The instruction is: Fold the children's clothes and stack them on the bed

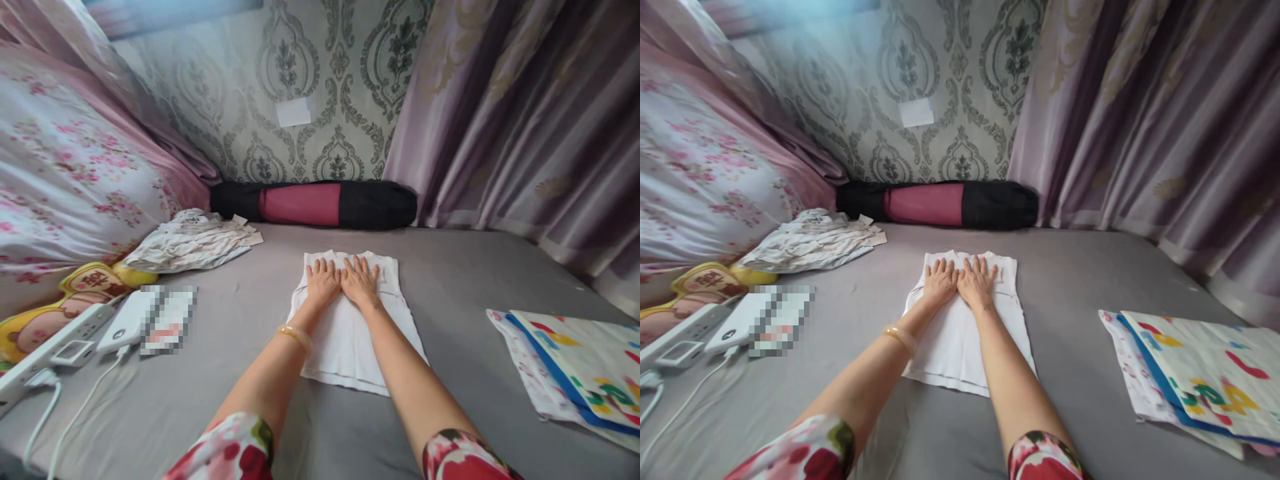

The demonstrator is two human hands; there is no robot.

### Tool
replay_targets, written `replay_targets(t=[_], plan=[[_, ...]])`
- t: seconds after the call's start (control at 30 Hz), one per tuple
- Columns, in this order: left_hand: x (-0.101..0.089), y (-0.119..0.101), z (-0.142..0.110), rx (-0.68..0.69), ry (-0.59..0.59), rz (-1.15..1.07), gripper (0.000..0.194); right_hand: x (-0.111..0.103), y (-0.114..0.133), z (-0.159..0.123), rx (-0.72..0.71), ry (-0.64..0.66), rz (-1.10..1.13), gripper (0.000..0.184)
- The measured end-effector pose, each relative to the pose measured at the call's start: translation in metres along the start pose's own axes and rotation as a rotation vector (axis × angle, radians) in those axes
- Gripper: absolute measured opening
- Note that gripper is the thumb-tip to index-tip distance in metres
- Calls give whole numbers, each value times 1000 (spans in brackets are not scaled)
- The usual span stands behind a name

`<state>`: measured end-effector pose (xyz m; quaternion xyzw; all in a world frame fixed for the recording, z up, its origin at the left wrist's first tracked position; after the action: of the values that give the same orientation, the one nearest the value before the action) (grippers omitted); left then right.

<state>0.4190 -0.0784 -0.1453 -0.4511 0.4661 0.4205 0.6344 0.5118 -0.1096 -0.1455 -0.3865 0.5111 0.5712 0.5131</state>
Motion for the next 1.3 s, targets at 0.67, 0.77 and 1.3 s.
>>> replay_targets(t=[0.67,0.77,1.3], plan=[[-4,60,-22,122,246,-44,61,-12,-37,-47,-242,130,30,52],[-17,74,-12,-12,239,-196,60,-18,-39,-43,-238,86,139,51],[-39,134,-48,-380,336,-174,22,-56,-116,-127,353,-48,335,22]])
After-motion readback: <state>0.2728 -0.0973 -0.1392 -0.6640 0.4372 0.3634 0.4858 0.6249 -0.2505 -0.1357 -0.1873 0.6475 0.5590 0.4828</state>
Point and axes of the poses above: each hand's wrist, its own z-axis towards the middle knuckle, its own x-axis out of the palm, y = z × x, the point moved 10 cm from there along z, towards the middle knuckle, and after that the axes turned 13 degrees about -x, right-handed, at the moved point
